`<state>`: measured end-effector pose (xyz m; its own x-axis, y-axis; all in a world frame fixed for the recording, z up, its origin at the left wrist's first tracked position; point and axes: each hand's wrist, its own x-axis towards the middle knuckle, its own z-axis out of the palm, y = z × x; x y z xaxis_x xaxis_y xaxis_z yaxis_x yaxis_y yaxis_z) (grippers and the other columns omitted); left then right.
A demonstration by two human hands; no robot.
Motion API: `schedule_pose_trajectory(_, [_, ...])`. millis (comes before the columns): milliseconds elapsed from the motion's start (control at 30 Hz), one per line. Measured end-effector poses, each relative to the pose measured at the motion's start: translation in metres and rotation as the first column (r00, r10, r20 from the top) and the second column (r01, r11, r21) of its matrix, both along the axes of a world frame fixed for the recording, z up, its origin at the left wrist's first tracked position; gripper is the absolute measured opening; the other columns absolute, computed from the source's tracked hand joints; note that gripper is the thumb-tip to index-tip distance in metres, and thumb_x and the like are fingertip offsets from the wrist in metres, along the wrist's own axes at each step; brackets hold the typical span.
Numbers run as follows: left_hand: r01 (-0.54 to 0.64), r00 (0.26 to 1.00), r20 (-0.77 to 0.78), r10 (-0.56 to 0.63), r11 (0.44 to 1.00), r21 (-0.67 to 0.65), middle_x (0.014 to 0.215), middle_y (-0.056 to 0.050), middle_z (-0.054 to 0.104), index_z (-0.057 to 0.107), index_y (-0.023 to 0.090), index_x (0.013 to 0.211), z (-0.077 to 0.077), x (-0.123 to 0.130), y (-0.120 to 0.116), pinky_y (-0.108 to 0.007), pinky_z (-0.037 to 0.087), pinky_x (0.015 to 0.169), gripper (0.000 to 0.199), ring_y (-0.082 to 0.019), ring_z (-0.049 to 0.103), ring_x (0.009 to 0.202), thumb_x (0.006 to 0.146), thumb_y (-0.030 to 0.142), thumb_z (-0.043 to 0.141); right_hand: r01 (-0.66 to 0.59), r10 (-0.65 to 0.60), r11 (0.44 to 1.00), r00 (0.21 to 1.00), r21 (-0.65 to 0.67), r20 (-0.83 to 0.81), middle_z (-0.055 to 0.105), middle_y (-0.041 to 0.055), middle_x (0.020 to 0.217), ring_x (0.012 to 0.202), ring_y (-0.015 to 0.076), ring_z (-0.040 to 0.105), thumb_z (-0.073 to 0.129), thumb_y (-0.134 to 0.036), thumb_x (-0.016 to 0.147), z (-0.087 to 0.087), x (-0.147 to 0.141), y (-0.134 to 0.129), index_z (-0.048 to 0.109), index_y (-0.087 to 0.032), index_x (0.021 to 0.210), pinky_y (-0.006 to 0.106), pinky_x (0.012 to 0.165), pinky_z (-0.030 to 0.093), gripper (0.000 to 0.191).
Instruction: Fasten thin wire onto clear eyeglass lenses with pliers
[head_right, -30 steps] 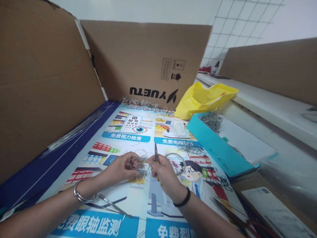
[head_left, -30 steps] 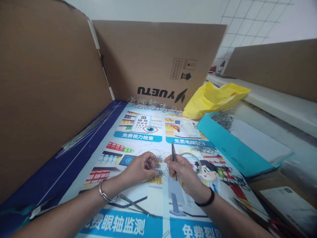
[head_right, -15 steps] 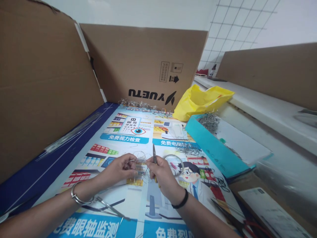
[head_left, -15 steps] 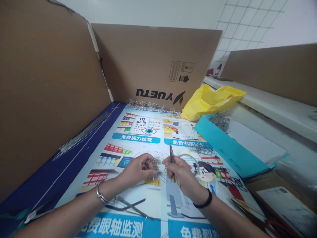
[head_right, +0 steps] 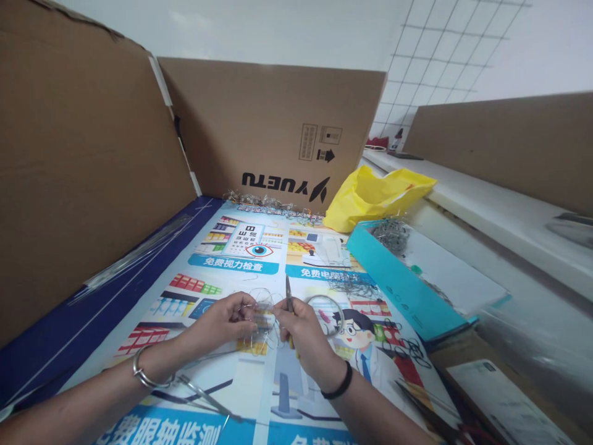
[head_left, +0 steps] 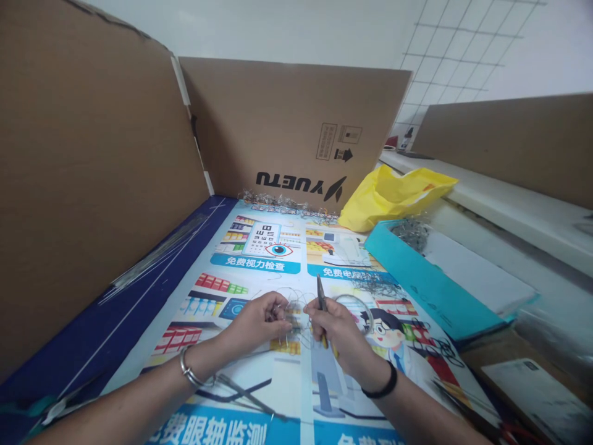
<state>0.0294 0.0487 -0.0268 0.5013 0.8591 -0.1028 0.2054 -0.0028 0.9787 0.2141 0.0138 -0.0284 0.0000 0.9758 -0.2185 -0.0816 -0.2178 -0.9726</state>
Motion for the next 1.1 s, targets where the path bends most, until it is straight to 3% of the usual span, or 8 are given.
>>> schedule_pose_trajectory(200, [-0.020,1.000,-0.013,0.020,1.000,0.009,0.065,0.006,0.052,0.052,0.018,0.086,0.003,0.001,0.000,-0.021,0.040,0.055,0.023,-0.008,0.050,0.055,0.069,0.025,0.064,-0.013,0.013,1.000,1.000,-0.002,0.005,0.044,-0.0068,0.045,0.043,0.0084,0.039,0.058,-0.035,0.072,0.001,0.000,0.000,0.054,-0.018,0.079,0.022,0.045,0.028,0.018])
schedule_pose_trajectory(433, [-0.088,0.994,0.058,0.092,0.994,-0.061,0.060,0.004,0.053,0.054,0.018,0.078,0.018,-0.002,0.000,-0.022,0.037,0.052,0.023,-0.010,0.048,0.052,0.076,0.040,0.058,-0.028,0.028,1.000,1.000,0.007,0.007,0.045,-0.0064,0.047,0.044,0.0086,0.039,0.057,-0.036,0.074,-0.002,0.002,-0.001,0.053,-0.019,0.078,0.022,0.045,0.029,0.017])
schedule_pose_trajectory(600, [-0.196,0.980,0.019,0.196,0.963,0.183,0.072,-0.001,0.057,0.058,0.017,0.069,0.018,-0.006,0.002,-0.026,0.041,0.067,0.016,-0.015,0.052,0.071,0.075,0.032,0.059,-0.069,0.069,0.998,0.997,-0.005,0.027,0.040,-0.0083,0.046,0.041,0.0078,0.036,0.058,-0.033,0.071,0.005,0.002,-0.001,0.053,-0.020,0.074,0.022,0.044,0.029,0.015])
schedule_pose_trajectory(733, [-0.155,0.986,0.005,0.164,0.924,0.349,0.074,-0.002,0.056,0.056,0.018,0.064,0.020,-0.005,0.000,-0.027,0.041,0.072,0.016,-0.015,0.052,0.075,0.077,0.027,0.056,-0.091,0.093,0.995,0.994,-0.031,0.050,0.036,-0.0092,0.047,0.040,0.0066,0.033,0.060,-0.033,0.071,0.011,0.000,-0.002,0.052,-0.020,0.072,0.022,0.041,0.025,0.015])
schedule_pose_trajectory(1100, [-0.080,0.997,-0.015,0.082,0.989,0.121,0.055,0.005,0.048,0.046,0.019,0.068,0.016,-0.003,-0.003,-0.022,0.037,0.055,0.018,-0.011,0.046,0.054,0.081,0.031,0.049,-0.228,0.235,0.971,0.964,-0.068,0.127,0.034,-0.0094,0.044,0.039,0.0070,0.028,0.059,-0.039,0.074,0.017,0.001,-0.002,0.050,-0.020,0.072,0.023,0.040,0.021,0.021])
